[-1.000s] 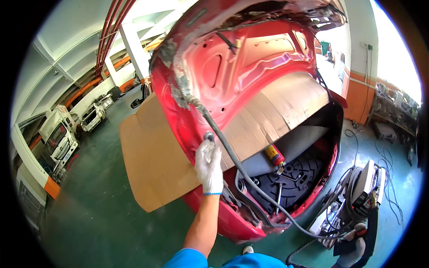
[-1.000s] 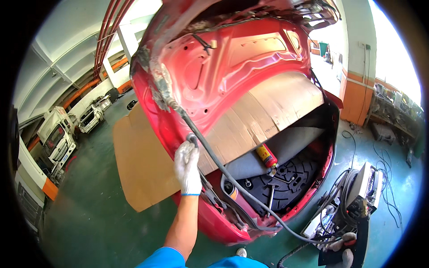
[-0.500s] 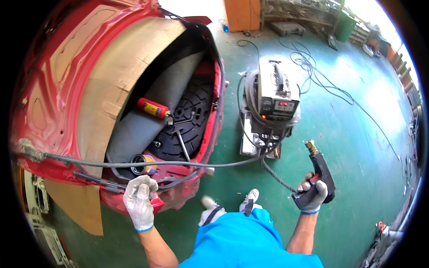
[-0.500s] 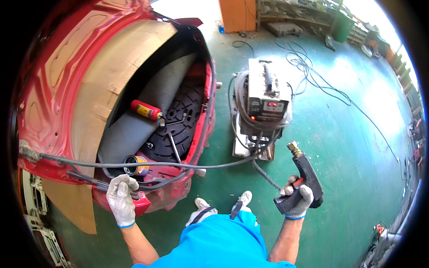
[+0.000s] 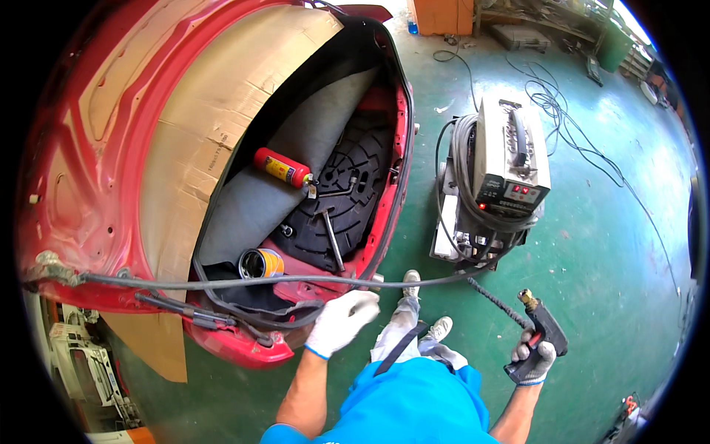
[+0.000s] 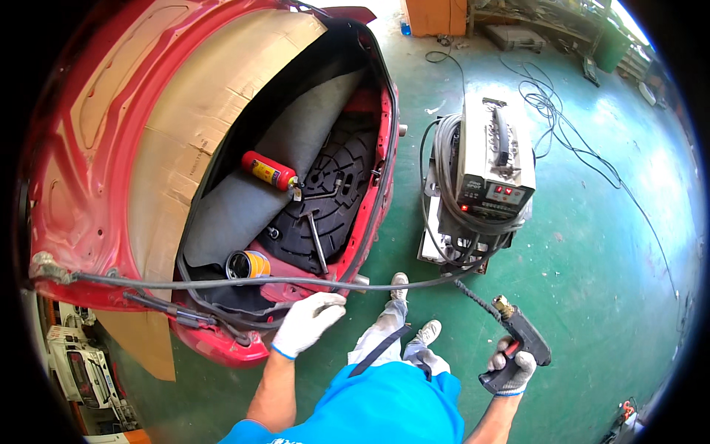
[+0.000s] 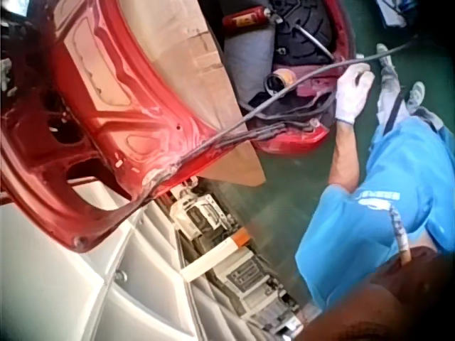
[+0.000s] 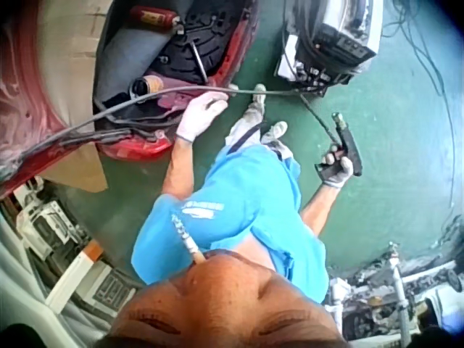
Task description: The person plugs in a welding machine, then uses a welding torch to weld a section of the red car's trunk lid. The person also uses a wire brush to clean the weld area.
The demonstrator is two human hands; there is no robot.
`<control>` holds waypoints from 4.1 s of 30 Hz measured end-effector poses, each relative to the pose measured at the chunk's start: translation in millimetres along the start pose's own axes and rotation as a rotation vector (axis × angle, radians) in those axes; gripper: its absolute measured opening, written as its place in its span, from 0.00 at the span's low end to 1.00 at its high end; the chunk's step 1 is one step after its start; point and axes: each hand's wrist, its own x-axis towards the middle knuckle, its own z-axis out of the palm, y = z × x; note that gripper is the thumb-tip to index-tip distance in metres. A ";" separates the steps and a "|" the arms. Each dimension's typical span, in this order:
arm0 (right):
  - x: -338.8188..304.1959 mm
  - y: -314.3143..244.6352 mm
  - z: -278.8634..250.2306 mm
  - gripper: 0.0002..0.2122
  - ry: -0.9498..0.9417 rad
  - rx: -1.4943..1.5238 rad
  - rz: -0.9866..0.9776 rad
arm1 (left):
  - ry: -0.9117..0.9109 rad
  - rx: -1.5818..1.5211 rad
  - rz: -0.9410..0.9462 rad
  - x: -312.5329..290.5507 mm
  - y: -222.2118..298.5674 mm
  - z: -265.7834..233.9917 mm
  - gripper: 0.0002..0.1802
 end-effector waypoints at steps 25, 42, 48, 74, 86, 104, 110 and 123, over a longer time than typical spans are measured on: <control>33.4 -9.4 -73.1 0.26 0.278 0.320 -0.039 | -1.111 -1.571 0.910 96.3 201.8 169.0 0.08; 205.0 -218.4 78.2 0.25 -0.143 -0.162 -0.201 | 0.136 0.182 0.007 316.8 95.7 262.0 0.21; 292.1 -210.4 190.3 0.14 -0.086 -0.412 -0.007 | 0.128 0.029 -0.065 370.2 66.7 312.5 0.25; 221.5 23.6 206.5 0.19 -0.435 -1.269 0.168 | 0.194 0.074 0.328 22.2 15.8 120.8 0.12; -10.9 93.3 121.6 0.10 -0.117 -0.747 0.275 | 0.460 -0.103 0.753 -241.3 125.2 54.8 0.16; -129.3 264.4 247.5 0.16 -0.613 -0.616 0.225 | 0.524 -0.294 1.526 -461.9 59.4 -11.5 0.37; -176.7 314.5 296.1 0.20 -0.716 -0.766 0.069 | 1.119 -0.588 0.832 -515.1 -59.4 -72.0 0.40; -164.7 345.1 445.3 0.21 -0.883 -0.734 -0.054 | 0.682 0.475 -0.178 -460.8 -261.1 -174.6 0.26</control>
